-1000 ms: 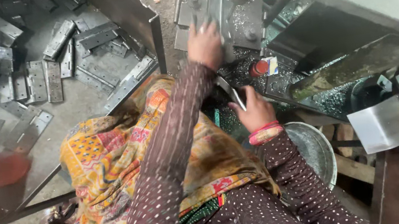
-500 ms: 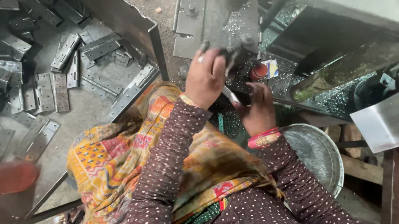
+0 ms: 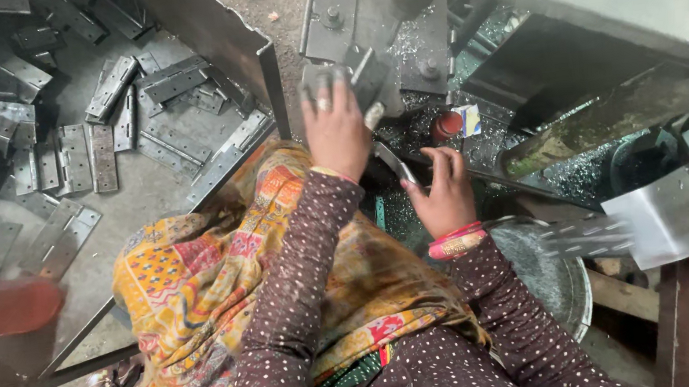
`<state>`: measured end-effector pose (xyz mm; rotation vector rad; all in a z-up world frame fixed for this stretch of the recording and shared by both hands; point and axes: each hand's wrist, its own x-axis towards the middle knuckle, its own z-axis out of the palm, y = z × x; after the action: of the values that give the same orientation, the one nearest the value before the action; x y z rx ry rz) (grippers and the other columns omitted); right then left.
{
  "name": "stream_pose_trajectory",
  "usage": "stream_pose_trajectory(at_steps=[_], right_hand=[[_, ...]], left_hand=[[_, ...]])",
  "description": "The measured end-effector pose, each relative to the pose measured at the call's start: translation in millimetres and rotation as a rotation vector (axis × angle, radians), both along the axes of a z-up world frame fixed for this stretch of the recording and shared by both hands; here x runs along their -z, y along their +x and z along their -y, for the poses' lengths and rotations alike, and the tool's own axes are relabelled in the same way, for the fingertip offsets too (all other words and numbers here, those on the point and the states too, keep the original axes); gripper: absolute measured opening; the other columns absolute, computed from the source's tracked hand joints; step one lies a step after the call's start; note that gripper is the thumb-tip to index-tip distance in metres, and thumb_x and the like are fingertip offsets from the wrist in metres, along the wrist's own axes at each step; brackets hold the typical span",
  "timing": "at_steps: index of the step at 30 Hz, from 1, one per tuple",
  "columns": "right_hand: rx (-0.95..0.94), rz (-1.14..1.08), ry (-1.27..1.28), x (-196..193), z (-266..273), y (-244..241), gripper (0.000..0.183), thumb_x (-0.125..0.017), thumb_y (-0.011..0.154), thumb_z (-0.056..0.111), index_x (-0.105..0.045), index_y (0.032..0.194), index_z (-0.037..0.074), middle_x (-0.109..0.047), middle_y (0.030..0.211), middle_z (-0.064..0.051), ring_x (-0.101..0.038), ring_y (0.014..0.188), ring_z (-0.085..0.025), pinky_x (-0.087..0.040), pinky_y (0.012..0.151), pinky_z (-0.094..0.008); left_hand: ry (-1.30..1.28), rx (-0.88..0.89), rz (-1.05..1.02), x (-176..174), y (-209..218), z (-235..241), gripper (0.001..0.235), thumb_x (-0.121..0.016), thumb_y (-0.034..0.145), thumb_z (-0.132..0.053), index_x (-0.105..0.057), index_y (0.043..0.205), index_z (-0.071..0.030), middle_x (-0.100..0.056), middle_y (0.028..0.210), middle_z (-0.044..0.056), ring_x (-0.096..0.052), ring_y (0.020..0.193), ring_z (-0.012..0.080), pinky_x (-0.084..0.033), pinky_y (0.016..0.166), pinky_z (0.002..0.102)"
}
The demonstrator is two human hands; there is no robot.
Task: The person picks up metal brackets from a bin and places them into a press machine, using a lever to operate the mechanism.
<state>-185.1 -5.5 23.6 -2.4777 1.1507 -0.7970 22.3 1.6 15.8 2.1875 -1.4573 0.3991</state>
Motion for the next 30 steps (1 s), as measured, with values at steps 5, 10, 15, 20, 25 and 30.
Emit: stream_pose_trajectory(at_steps=[5, 10, 15, 20, 25, 30], right_hand=[[-0.005, -0.047, 0.022, 8.1, 5.7, -2.6, 0.060, -0.086, 0.082, 0.021, -0.055, 0.131, 0.005, -0.055, 0.130, -0.018, -0.060, 0.118, -0.041, -0.051, 0.097, -0.048], [-0.041, -0.193, 0.028, 55.1, -3.5, -18.7, 0.069, -0.080, 0.076, 0.018, -0.049, 0.135, 0.003, -0.059, 0.129, -0.028, -0.065, 0.108, -0.047, -0.056, 0.080, -0.049], [0.052, -0.514, 0.365, 105.5, -16.2, -17.2, 0.083, -0.077, 0.086, 0.041, -0.038, 0.146, 0.000, -0.072, 0.085, -0.025, -0.070, 0.079, -0.048, -0.054, 0.067, -0.056], [0.001, -0.621, 0.454, 83.9, 21.0, -15.7, 0.078, -0.081, 0.081, 0.051, -0.047, 0.127, -0.001, -0.071, 0.088, -0.028, -0.069, 0.083, -0.049, -0.055, 0.069, -0.055], [-0.043, -0.547, 0.396, 87.1, 37.3, -25.7, 0.067, -0.078, 0.088, 0.053, -0.054, 0.121, -0.001, -0.071, 0.091, -0.029, -0.070, 0.084, -0.048, -0.056, 0.070, -0.054], [0.051, -0.321, 0.445, 128.1, -7.0, -37.6, 0.072, -0.074, 0.086, 0.047, -0.048, 0.135, 0.001, -0.071, 0.085, -0.028, -0.071, 0.080, -0.048, -0.056, 0.068, -0.055]], left_hand=[[0.000, 0.076, 0.016, 10.1, -18.1, 12.4, 0.048, -0.060, 0.089, -0.028, -0.067, 0.127, 0.001, -0.060, 0.140, 0.013, -0.049, 0.137, 0.0287, -0.026, 0.121, 0.059], [-0.004, 0.038, 0.037, 13.4, -8.2, 33.6, 0.041, -0.056, 0.094, -0.018, -0.067, 0.129, 0.000, -0.061, 0.139, 0.012, -0.050, 0.137, 0.0277, -0.028, 0.121, 0.059], [-0.001, 0.075, -0.037, 5.2, -0.1, 26.5, 0.034, -0.055, 0.095, -0.017, -0.068, 0.122, -0.002, -0.060, 0.141, 0.014, -0.048, 0.140, 0.0294, -0.028, 0.118, 0.059], [0.054, 0.044, 0.088, 12.9, -4.4, 29.6, 0.040, -0.053, 0.091, -0.020, -0.069, 0.122, -0.001, -0.059, 0.140, 0.015, -0.048, 0.139, 0.0298, -0.027, 0.119, 0.059], [0.127, 0.035, -0.013, 25.5, 0.3, 73.0, 0.034, -0.050, 0.100, -0.020, -0.069, 0.121, -0.001, -0.057, 0.143, 0.019, -0.049, 0.138, 0.0353, -0.029, 0.119, 0.059], [0.014, 0.037, 0.006, 32.0, 3.6, 67.2, 0.039, -0.051, 0.094, -0.019, -0.069, 0.122, 0.001, -0.059, 0.140, 0.017, -0.051, 0.136, 0.0330, -0.030, 0.117, 0.057]])
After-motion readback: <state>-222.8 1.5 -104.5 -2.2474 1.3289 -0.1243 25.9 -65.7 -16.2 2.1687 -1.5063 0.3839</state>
